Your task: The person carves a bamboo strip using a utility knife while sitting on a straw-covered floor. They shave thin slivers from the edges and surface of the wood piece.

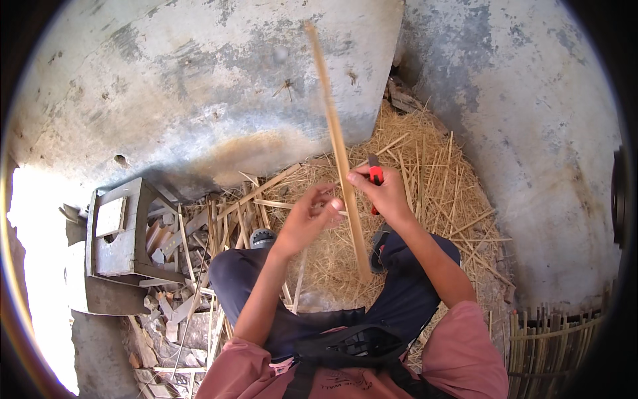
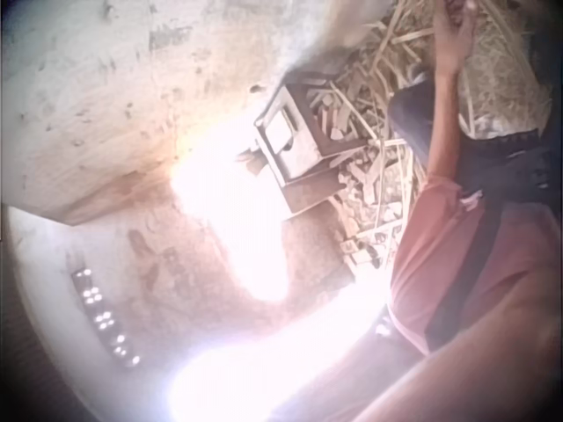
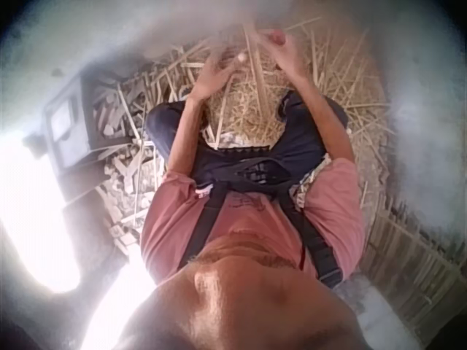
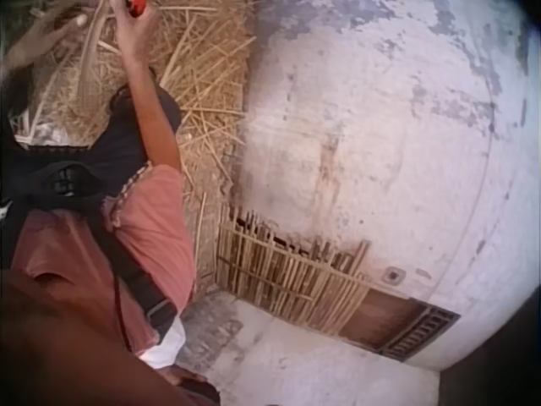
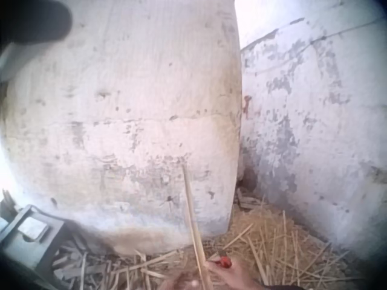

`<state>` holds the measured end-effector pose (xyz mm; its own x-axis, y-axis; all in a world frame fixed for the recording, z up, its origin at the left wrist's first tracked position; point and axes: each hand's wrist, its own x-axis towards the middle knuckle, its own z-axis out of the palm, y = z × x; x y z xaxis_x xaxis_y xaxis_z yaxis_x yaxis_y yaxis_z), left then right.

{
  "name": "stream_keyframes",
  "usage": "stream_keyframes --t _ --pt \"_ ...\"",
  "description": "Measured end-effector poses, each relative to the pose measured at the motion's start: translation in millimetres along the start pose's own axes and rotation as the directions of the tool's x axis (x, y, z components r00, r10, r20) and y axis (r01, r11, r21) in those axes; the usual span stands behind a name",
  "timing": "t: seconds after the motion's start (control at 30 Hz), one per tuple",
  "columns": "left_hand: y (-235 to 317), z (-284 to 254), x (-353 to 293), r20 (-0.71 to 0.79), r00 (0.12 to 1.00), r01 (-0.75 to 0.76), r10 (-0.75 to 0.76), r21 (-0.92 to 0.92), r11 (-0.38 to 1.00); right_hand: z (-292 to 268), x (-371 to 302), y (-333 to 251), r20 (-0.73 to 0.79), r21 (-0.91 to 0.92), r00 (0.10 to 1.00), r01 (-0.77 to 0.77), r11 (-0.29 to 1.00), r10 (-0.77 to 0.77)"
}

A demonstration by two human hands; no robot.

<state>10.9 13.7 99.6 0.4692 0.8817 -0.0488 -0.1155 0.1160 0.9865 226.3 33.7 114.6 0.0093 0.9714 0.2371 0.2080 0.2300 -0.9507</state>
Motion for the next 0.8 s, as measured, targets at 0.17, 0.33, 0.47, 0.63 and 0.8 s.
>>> stream_keyframes --t 0.17,0.33,0.47,0.63,0.8 --pt "-1 7 -4 0.111 0.994 -0.008 -0.003 0.096 0.995 -7 -3 -30 -0.139 0.077 0.985 -0.092 0.993 0.102" --pt "10 14 -6 0.103 0.990 -0.099 0.093 0.060 0.993 -14 -5 -46 -0.140 0.230 0.979 -0.111 0.967 0.145" --pt "14 22 -7 -0.010 0.989 -0.149 0.149 -0.091 0.985 -14 -6 -58 -0.067 0.211 0.994 -0.070 0.975 0.086" --pt "17 21 -5 -0.097 0.978 -0.191 0.184 -0.074 0.979 -18 -12 -41 0.098 0.158 0.995 0.012 0.987 -0.027" --pt "14 21 -6 -0.181 0.967 -0.205 0.179 -0.134 0.970 -10 -19 -35 0.195 -0.127 0.949 0.274 0.953 -0.246"
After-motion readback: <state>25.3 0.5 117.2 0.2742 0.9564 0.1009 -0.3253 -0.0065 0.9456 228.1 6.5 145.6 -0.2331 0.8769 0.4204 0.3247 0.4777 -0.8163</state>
